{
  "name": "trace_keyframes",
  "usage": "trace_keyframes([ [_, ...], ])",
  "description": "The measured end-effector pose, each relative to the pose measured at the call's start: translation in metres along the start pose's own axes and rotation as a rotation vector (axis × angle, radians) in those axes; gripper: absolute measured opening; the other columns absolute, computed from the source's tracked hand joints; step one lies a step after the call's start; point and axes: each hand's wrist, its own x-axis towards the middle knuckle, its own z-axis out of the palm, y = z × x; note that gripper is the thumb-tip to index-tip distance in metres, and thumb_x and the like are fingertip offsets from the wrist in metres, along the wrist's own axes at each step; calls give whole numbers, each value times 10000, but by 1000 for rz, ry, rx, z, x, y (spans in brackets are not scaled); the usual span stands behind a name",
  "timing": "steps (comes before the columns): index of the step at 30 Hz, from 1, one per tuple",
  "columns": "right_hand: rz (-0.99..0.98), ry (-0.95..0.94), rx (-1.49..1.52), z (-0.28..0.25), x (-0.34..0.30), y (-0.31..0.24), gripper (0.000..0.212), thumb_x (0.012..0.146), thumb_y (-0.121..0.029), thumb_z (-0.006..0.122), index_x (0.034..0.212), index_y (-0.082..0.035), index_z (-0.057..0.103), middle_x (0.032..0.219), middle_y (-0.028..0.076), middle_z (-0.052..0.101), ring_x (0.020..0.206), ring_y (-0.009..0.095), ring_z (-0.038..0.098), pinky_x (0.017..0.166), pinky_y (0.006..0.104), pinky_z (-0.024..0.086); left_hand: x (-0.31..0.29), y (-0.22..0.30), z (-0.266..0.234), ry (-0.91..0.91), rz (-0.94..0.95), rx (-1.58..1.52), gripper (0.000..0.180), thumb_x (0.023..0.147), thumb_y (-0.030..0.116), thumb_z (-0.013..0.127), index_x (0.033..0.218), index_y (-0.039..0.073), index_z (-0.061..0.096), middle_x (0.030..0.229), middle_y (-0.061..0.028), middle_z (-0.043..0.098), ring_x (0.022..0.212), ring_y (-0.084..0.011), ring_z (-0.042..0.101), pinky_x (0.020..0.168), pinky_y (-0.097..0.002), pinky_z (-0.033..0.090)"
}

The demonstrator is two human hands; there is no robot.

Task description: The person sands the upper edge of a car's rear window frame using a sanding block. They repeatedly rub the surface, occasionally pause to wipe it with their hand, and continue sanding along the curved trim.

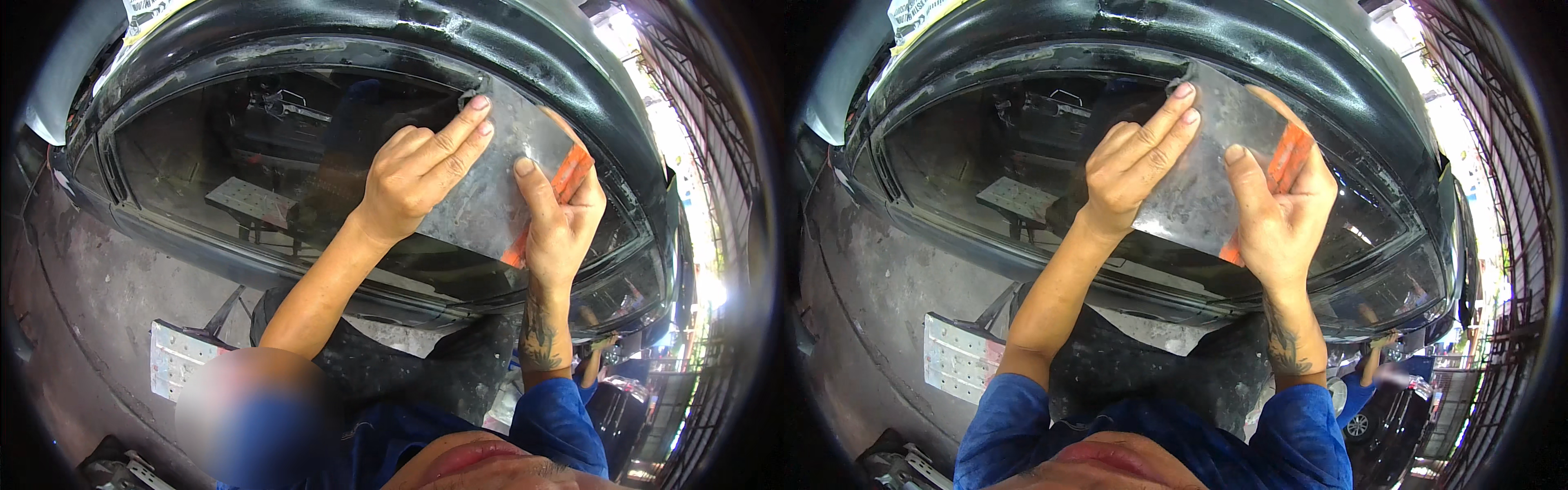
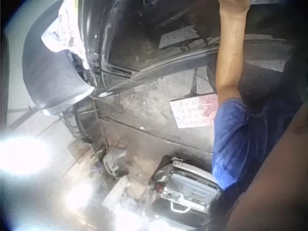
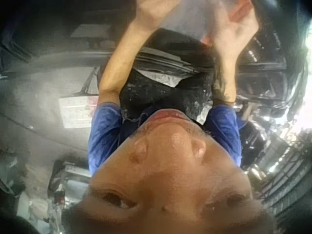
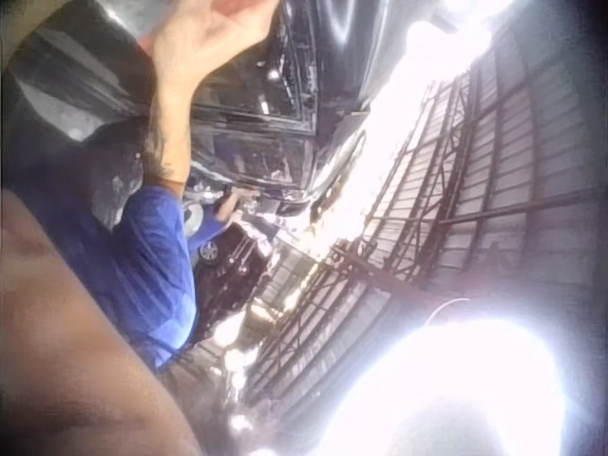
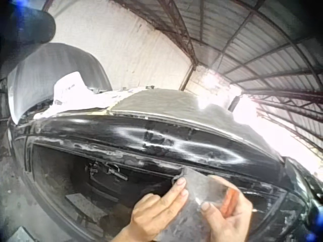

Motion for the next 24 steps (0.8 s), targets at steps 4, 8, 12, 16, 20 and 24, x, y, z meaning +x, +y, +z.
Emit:
trace_keyframes([
  [4,1,-26,-8,5,4,-1,430,891,66,664,1315,57,598,1161,111,694,1013,124,645,899,266,520,3,0,-4,26,-3,11,322,836,29,724,1156,-4,743,1261,-172,704,613,-134,581,561,-242,432],
  [8,-108,-28,-81,7,11,0,436,886,70,665,1317,60,597,1189,133,692,1063,153,645,964,298,500,5,-3,-7,-6,2,56,323,841,34,719,1161,-4,741,1263,-179,700,623,-138,612,550,-245,435],
  [12,-124,-59,-55,7,14,3,436,889,71,660,1319,67,592,1231,153,681,1127,180,637,1021,325,474,4,-6,-7,-5,-3,52,330,844,47,702,1168,2,741,1261,-176,703,637,-135,636,548,-244,441],
  [16,-129,-84,-55,8,13,3,430,902,77,641,1327,69,583,1250,151,672,1120,173,638,1008,315,483,1,-8,-7,12,12,59,362,819,46,732,1178,6,738,1259,-174,704,651,-138,650,558,-238,448],
  [20,-118,-103,-51,10,13,1,418,911,72,632,1327,61,588,1233,125,674,1067,129,631,934,271,507,-1,-10,-7,27,7,70,346,825,42,708,1168,19,744,1309,-139,685,614,-125,593,561,-238,451],
  [24,-153,-80,-73,13,16,0,414,907,70,638,1317,71,589,1212,125,675,1014,123,635,901,272,517,-1,-10,-9,5,2,52,358,811,48,718,1165,-1,741,1285,-163,692,684,-143,652,583,-240,476],
])
